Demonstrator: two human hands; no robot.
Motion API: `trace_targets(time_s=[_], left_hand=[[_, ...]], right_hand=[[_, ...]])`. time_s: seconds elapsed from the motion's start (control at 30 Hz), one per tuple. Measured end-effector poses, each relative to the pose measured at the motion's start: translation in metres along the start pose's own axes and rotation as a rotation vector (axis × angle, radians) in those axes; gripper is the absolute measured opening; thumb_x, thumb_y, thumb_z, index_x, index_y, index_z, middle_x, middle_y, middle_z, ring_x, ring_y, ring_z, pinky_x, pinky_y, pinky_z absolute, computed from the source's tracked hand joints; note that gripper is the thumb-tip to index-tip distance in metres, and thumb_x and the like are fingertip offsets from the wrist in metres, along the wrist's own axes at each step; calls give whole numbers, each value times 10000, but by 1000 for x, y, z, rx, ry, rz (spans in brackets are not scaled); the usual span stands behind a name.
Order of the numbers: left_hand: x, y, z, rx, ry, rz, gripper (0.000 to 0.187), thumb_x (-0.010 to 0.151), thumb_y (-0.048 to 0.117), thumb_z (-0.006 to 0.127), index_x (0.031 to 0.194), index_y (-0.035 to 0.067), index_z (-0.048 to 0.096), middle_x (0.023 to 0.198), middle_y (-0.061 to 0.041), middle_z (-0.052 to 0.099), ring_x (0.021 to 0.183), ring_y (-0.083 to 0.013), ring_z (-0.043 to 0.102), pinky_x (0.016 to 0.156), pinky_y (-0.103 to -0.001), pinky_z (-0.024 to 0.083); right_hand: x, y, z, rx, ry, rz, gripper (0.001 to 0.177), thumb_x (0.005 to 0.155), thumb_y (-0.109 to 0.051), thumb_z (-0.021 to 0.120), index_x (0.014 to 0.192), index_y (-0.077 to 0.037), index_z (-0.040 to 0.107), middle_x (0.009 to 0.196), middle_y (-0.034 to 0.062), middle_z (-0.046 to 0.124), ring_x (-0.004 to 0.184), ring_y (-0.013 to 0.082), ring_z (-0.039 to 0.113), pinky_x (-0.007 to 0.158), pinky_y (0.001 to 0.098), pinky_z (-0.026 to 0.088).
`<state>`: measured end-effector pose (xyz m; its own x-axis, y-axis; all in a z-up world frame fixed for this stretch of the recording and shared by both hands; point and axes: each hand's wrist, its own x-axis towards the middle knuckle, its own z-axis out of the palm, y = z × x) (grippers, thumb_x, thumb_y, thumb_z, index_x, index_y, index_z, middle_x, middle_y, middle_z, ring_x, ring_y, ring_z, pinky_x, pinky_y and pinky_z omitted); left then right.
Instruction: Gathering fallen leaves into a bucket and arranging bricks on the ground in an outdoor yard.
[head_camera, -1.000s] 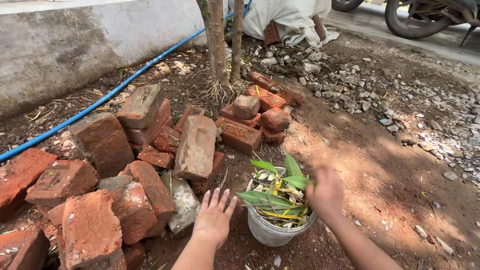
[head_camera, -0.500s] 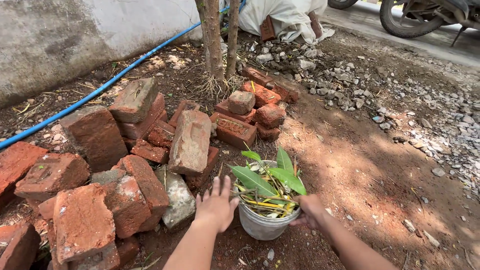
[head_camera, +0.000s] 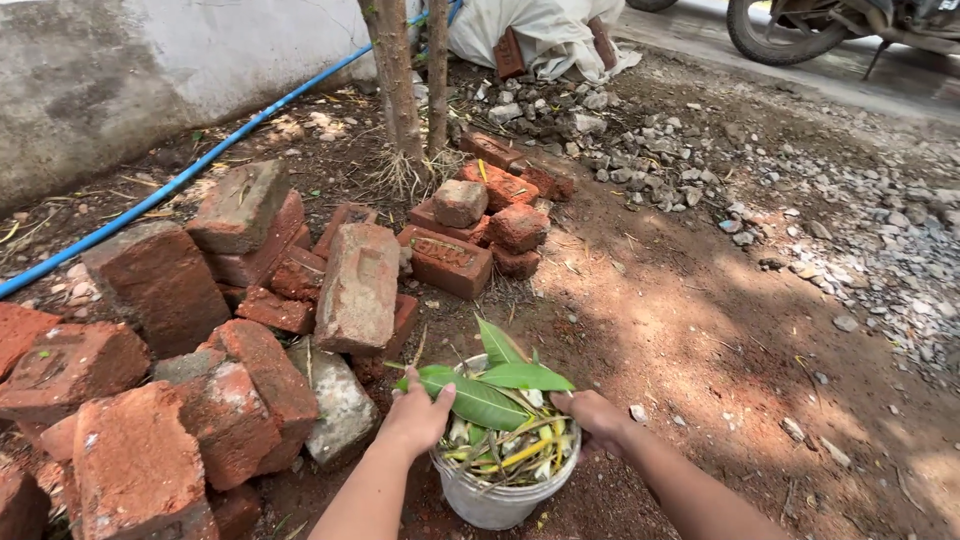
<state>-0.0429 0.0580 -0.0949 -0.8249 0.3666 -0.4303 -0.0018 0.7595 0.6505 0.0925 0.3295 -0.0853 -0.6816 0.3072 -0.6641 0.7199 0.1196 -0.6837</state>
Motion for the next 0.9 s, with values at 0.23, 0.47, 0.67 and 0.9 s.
trace_targets(time_s=[0.23,0.47,0.67,0.9], left_hand=[[22,-16,14,67,-5,58,959,1005,623,455,1634,27,44,1614,-258,352,1551,-394,260,1267,-432,262],[-13,9,5,-215,-82,-100,797,972,567,554,1598,125,333,1507,-206,537,1398,-393,535,1114,-533,469],[13,4,33,-52,55,-130,726,920,528,664,1478,97,497,1410,-199,644,1346,-360,596,1144,-439,461],[-14,21,16,21,53,-218,529,931,445,651,1353,126,660,1407,-172,655,1336,-350,609,1135,-451,475]], right_hand=[[3,8,-1,73,64,37,604,1001,-610,440,1035,-67,704,824,88,769,668,208,748,610,427,645],[-15,-20,9,-97,168,-56,667,1017,-713,342,1170,-121,609,1059,102,686,934,227,677,819,440,571],[-7,-9,26,-542,320,-124,494,1059,-523,361,1177,-68,517,1104,222,702,1026,347,705,919,495,572],[20,18,15,-501,450,-248,394,1056,-395,385,1126,-73,601,1082,228,719,1053,408,684,972,519,509]])
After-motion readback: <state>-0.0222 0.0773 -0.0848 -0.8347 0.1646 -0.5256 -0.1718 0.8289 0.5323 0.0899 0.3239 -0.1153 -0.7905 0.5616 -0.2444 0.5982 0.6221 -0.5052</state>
